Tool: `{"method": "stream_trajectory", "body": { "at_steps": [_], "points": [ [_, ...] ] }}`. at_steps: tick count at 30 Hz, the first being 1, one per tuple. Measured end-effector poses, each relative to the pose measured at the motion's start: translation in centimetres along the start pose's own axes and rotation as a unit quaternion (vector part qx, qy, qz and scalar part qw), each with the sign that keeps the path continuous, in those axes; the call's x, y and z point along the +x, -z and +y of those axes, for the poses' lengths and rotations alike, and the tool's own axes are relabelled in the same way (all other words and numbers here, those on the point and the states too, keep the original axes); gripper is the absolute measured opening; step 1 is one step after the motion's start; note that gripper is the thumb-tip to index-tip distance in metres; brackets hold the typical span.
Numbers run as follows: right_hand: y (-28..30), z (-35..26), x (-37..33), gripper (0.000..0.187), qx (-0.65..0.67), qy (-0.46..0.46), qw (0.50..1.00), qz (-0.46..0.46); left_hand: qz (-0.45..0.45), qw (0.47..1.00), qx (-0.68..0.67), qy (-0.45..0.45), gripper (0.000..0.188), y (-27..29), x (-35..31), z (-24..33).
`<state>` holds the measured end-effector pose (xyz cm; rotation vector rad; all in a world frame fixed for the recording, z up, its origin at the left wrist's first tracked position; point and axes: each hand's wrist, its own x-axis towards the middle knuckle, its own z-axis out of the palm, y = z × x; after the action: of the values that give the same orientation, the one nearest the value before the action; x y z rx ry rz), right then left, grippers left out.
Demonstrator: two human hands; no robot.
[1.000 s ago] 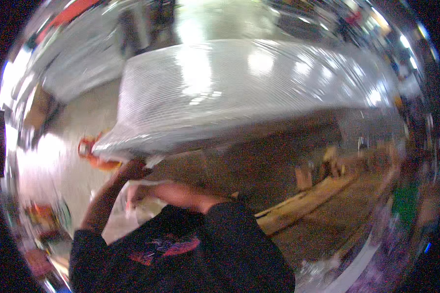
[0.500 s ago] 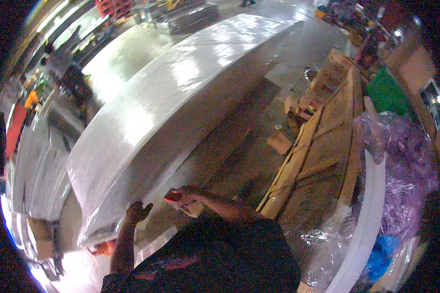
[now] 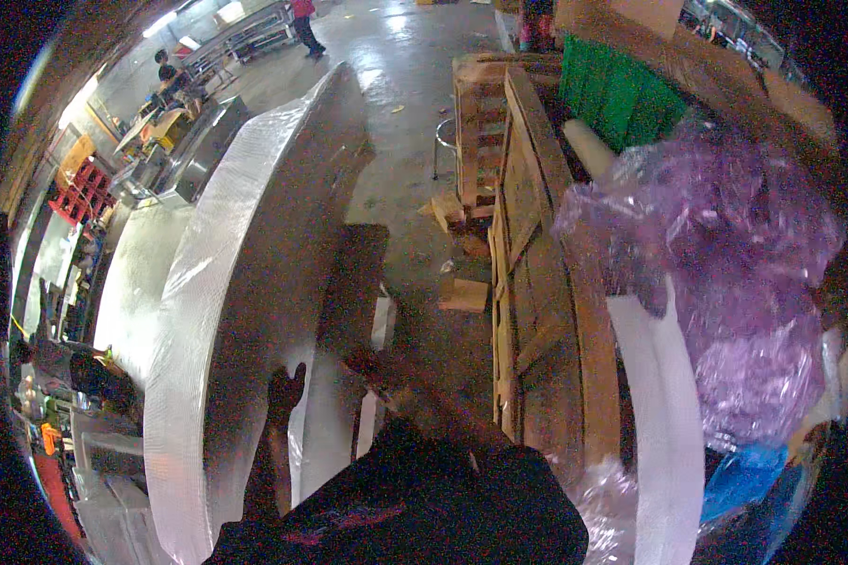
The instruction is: The person wraps a large rectangular item on a wooden pallet with bubble wrap and secures it using a handheld tape dispenser. The person repeatedly applies tape along the edges and corners to hold the bubble wrap in place.
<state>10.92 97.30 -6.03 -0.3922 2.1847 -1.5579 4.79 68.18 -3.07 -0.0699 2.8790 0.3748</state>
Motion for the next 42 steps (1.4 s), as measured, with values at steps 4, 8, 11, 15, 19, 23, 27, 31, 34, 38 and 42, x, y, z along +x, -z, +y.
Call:
{"method": "stream_trajectory", "body": {
  "at_steps": [4,8,11,15,19,23,27,31,34,38,42],
  "points": [
    [6.2,0.2,2.0,0.071,-0.043,-0.002,0.996,0.079,-0.034,0.988,-0.054,-0.141,0.073,-2.1,10.6,5.4],
    [12.5,1.4,4.0,0.072,-0.093,-0.014,0.986,0.139,-0.29,0.838,-0.456,0.077,0.056,-7.1,20.2,9.6],
    [17.4,1.8,5.8,0.073,-0.123,-0.022,0.977,0.173,-0.302,0.746,-0.583,0.113,0.051,-10.8,25.8,14.2],
    [23.6,2.4,7.6,0.074,-0.153,-0.025,0.97,0.188,-0.29,0.753,-0.587,0.07,0.044,-12.4,30.4,19.6],
    [28.5,3.1,10.0,0.076,-0.155,-0.019,0.967,0.202,-0.273,0.818,-0.506,-0.004,0.037,-9.7,33.6,25.3],
    [32.6,5.9,12.3,0.077,-0.103,-0.011,0.965,0.24,-0.244,0.925,-0.271,-0.107,0.027,-4.4,39.2,34.8],
    [34.9,9.6,16.6,0.076,0.229,-0.016,0.916,0.329,-0.167,0.956,0.015,-0.242,0.025,1.1,46.5,47.8],
    [39.1,11.4,20.7,0.067,0.407,-0.042,0.867,0.284,-0.108,0.932,0.184,-0.293,0.026,5.6,55.1,56.8],
    [40.6,10.5,25.7,0.06,0.546,0.033,0.799,0.251,-0.078,0.853,0.378,-0.352,0.031,7.1,60.5,58.4],
    [42.1,8.7,31.4,0.061,0.575,-0.017,0.802,0.161,-0.044,0.789,0.471,-0.392,0.028,7.9,65.3,56.0],
    [42.7,7.8,33.6,0.06,0.551,0.055,0.819,0.151,-0.151,0.848,0.479,-0.169,0.026,7.5,66.7,56.2]
  ]
}}
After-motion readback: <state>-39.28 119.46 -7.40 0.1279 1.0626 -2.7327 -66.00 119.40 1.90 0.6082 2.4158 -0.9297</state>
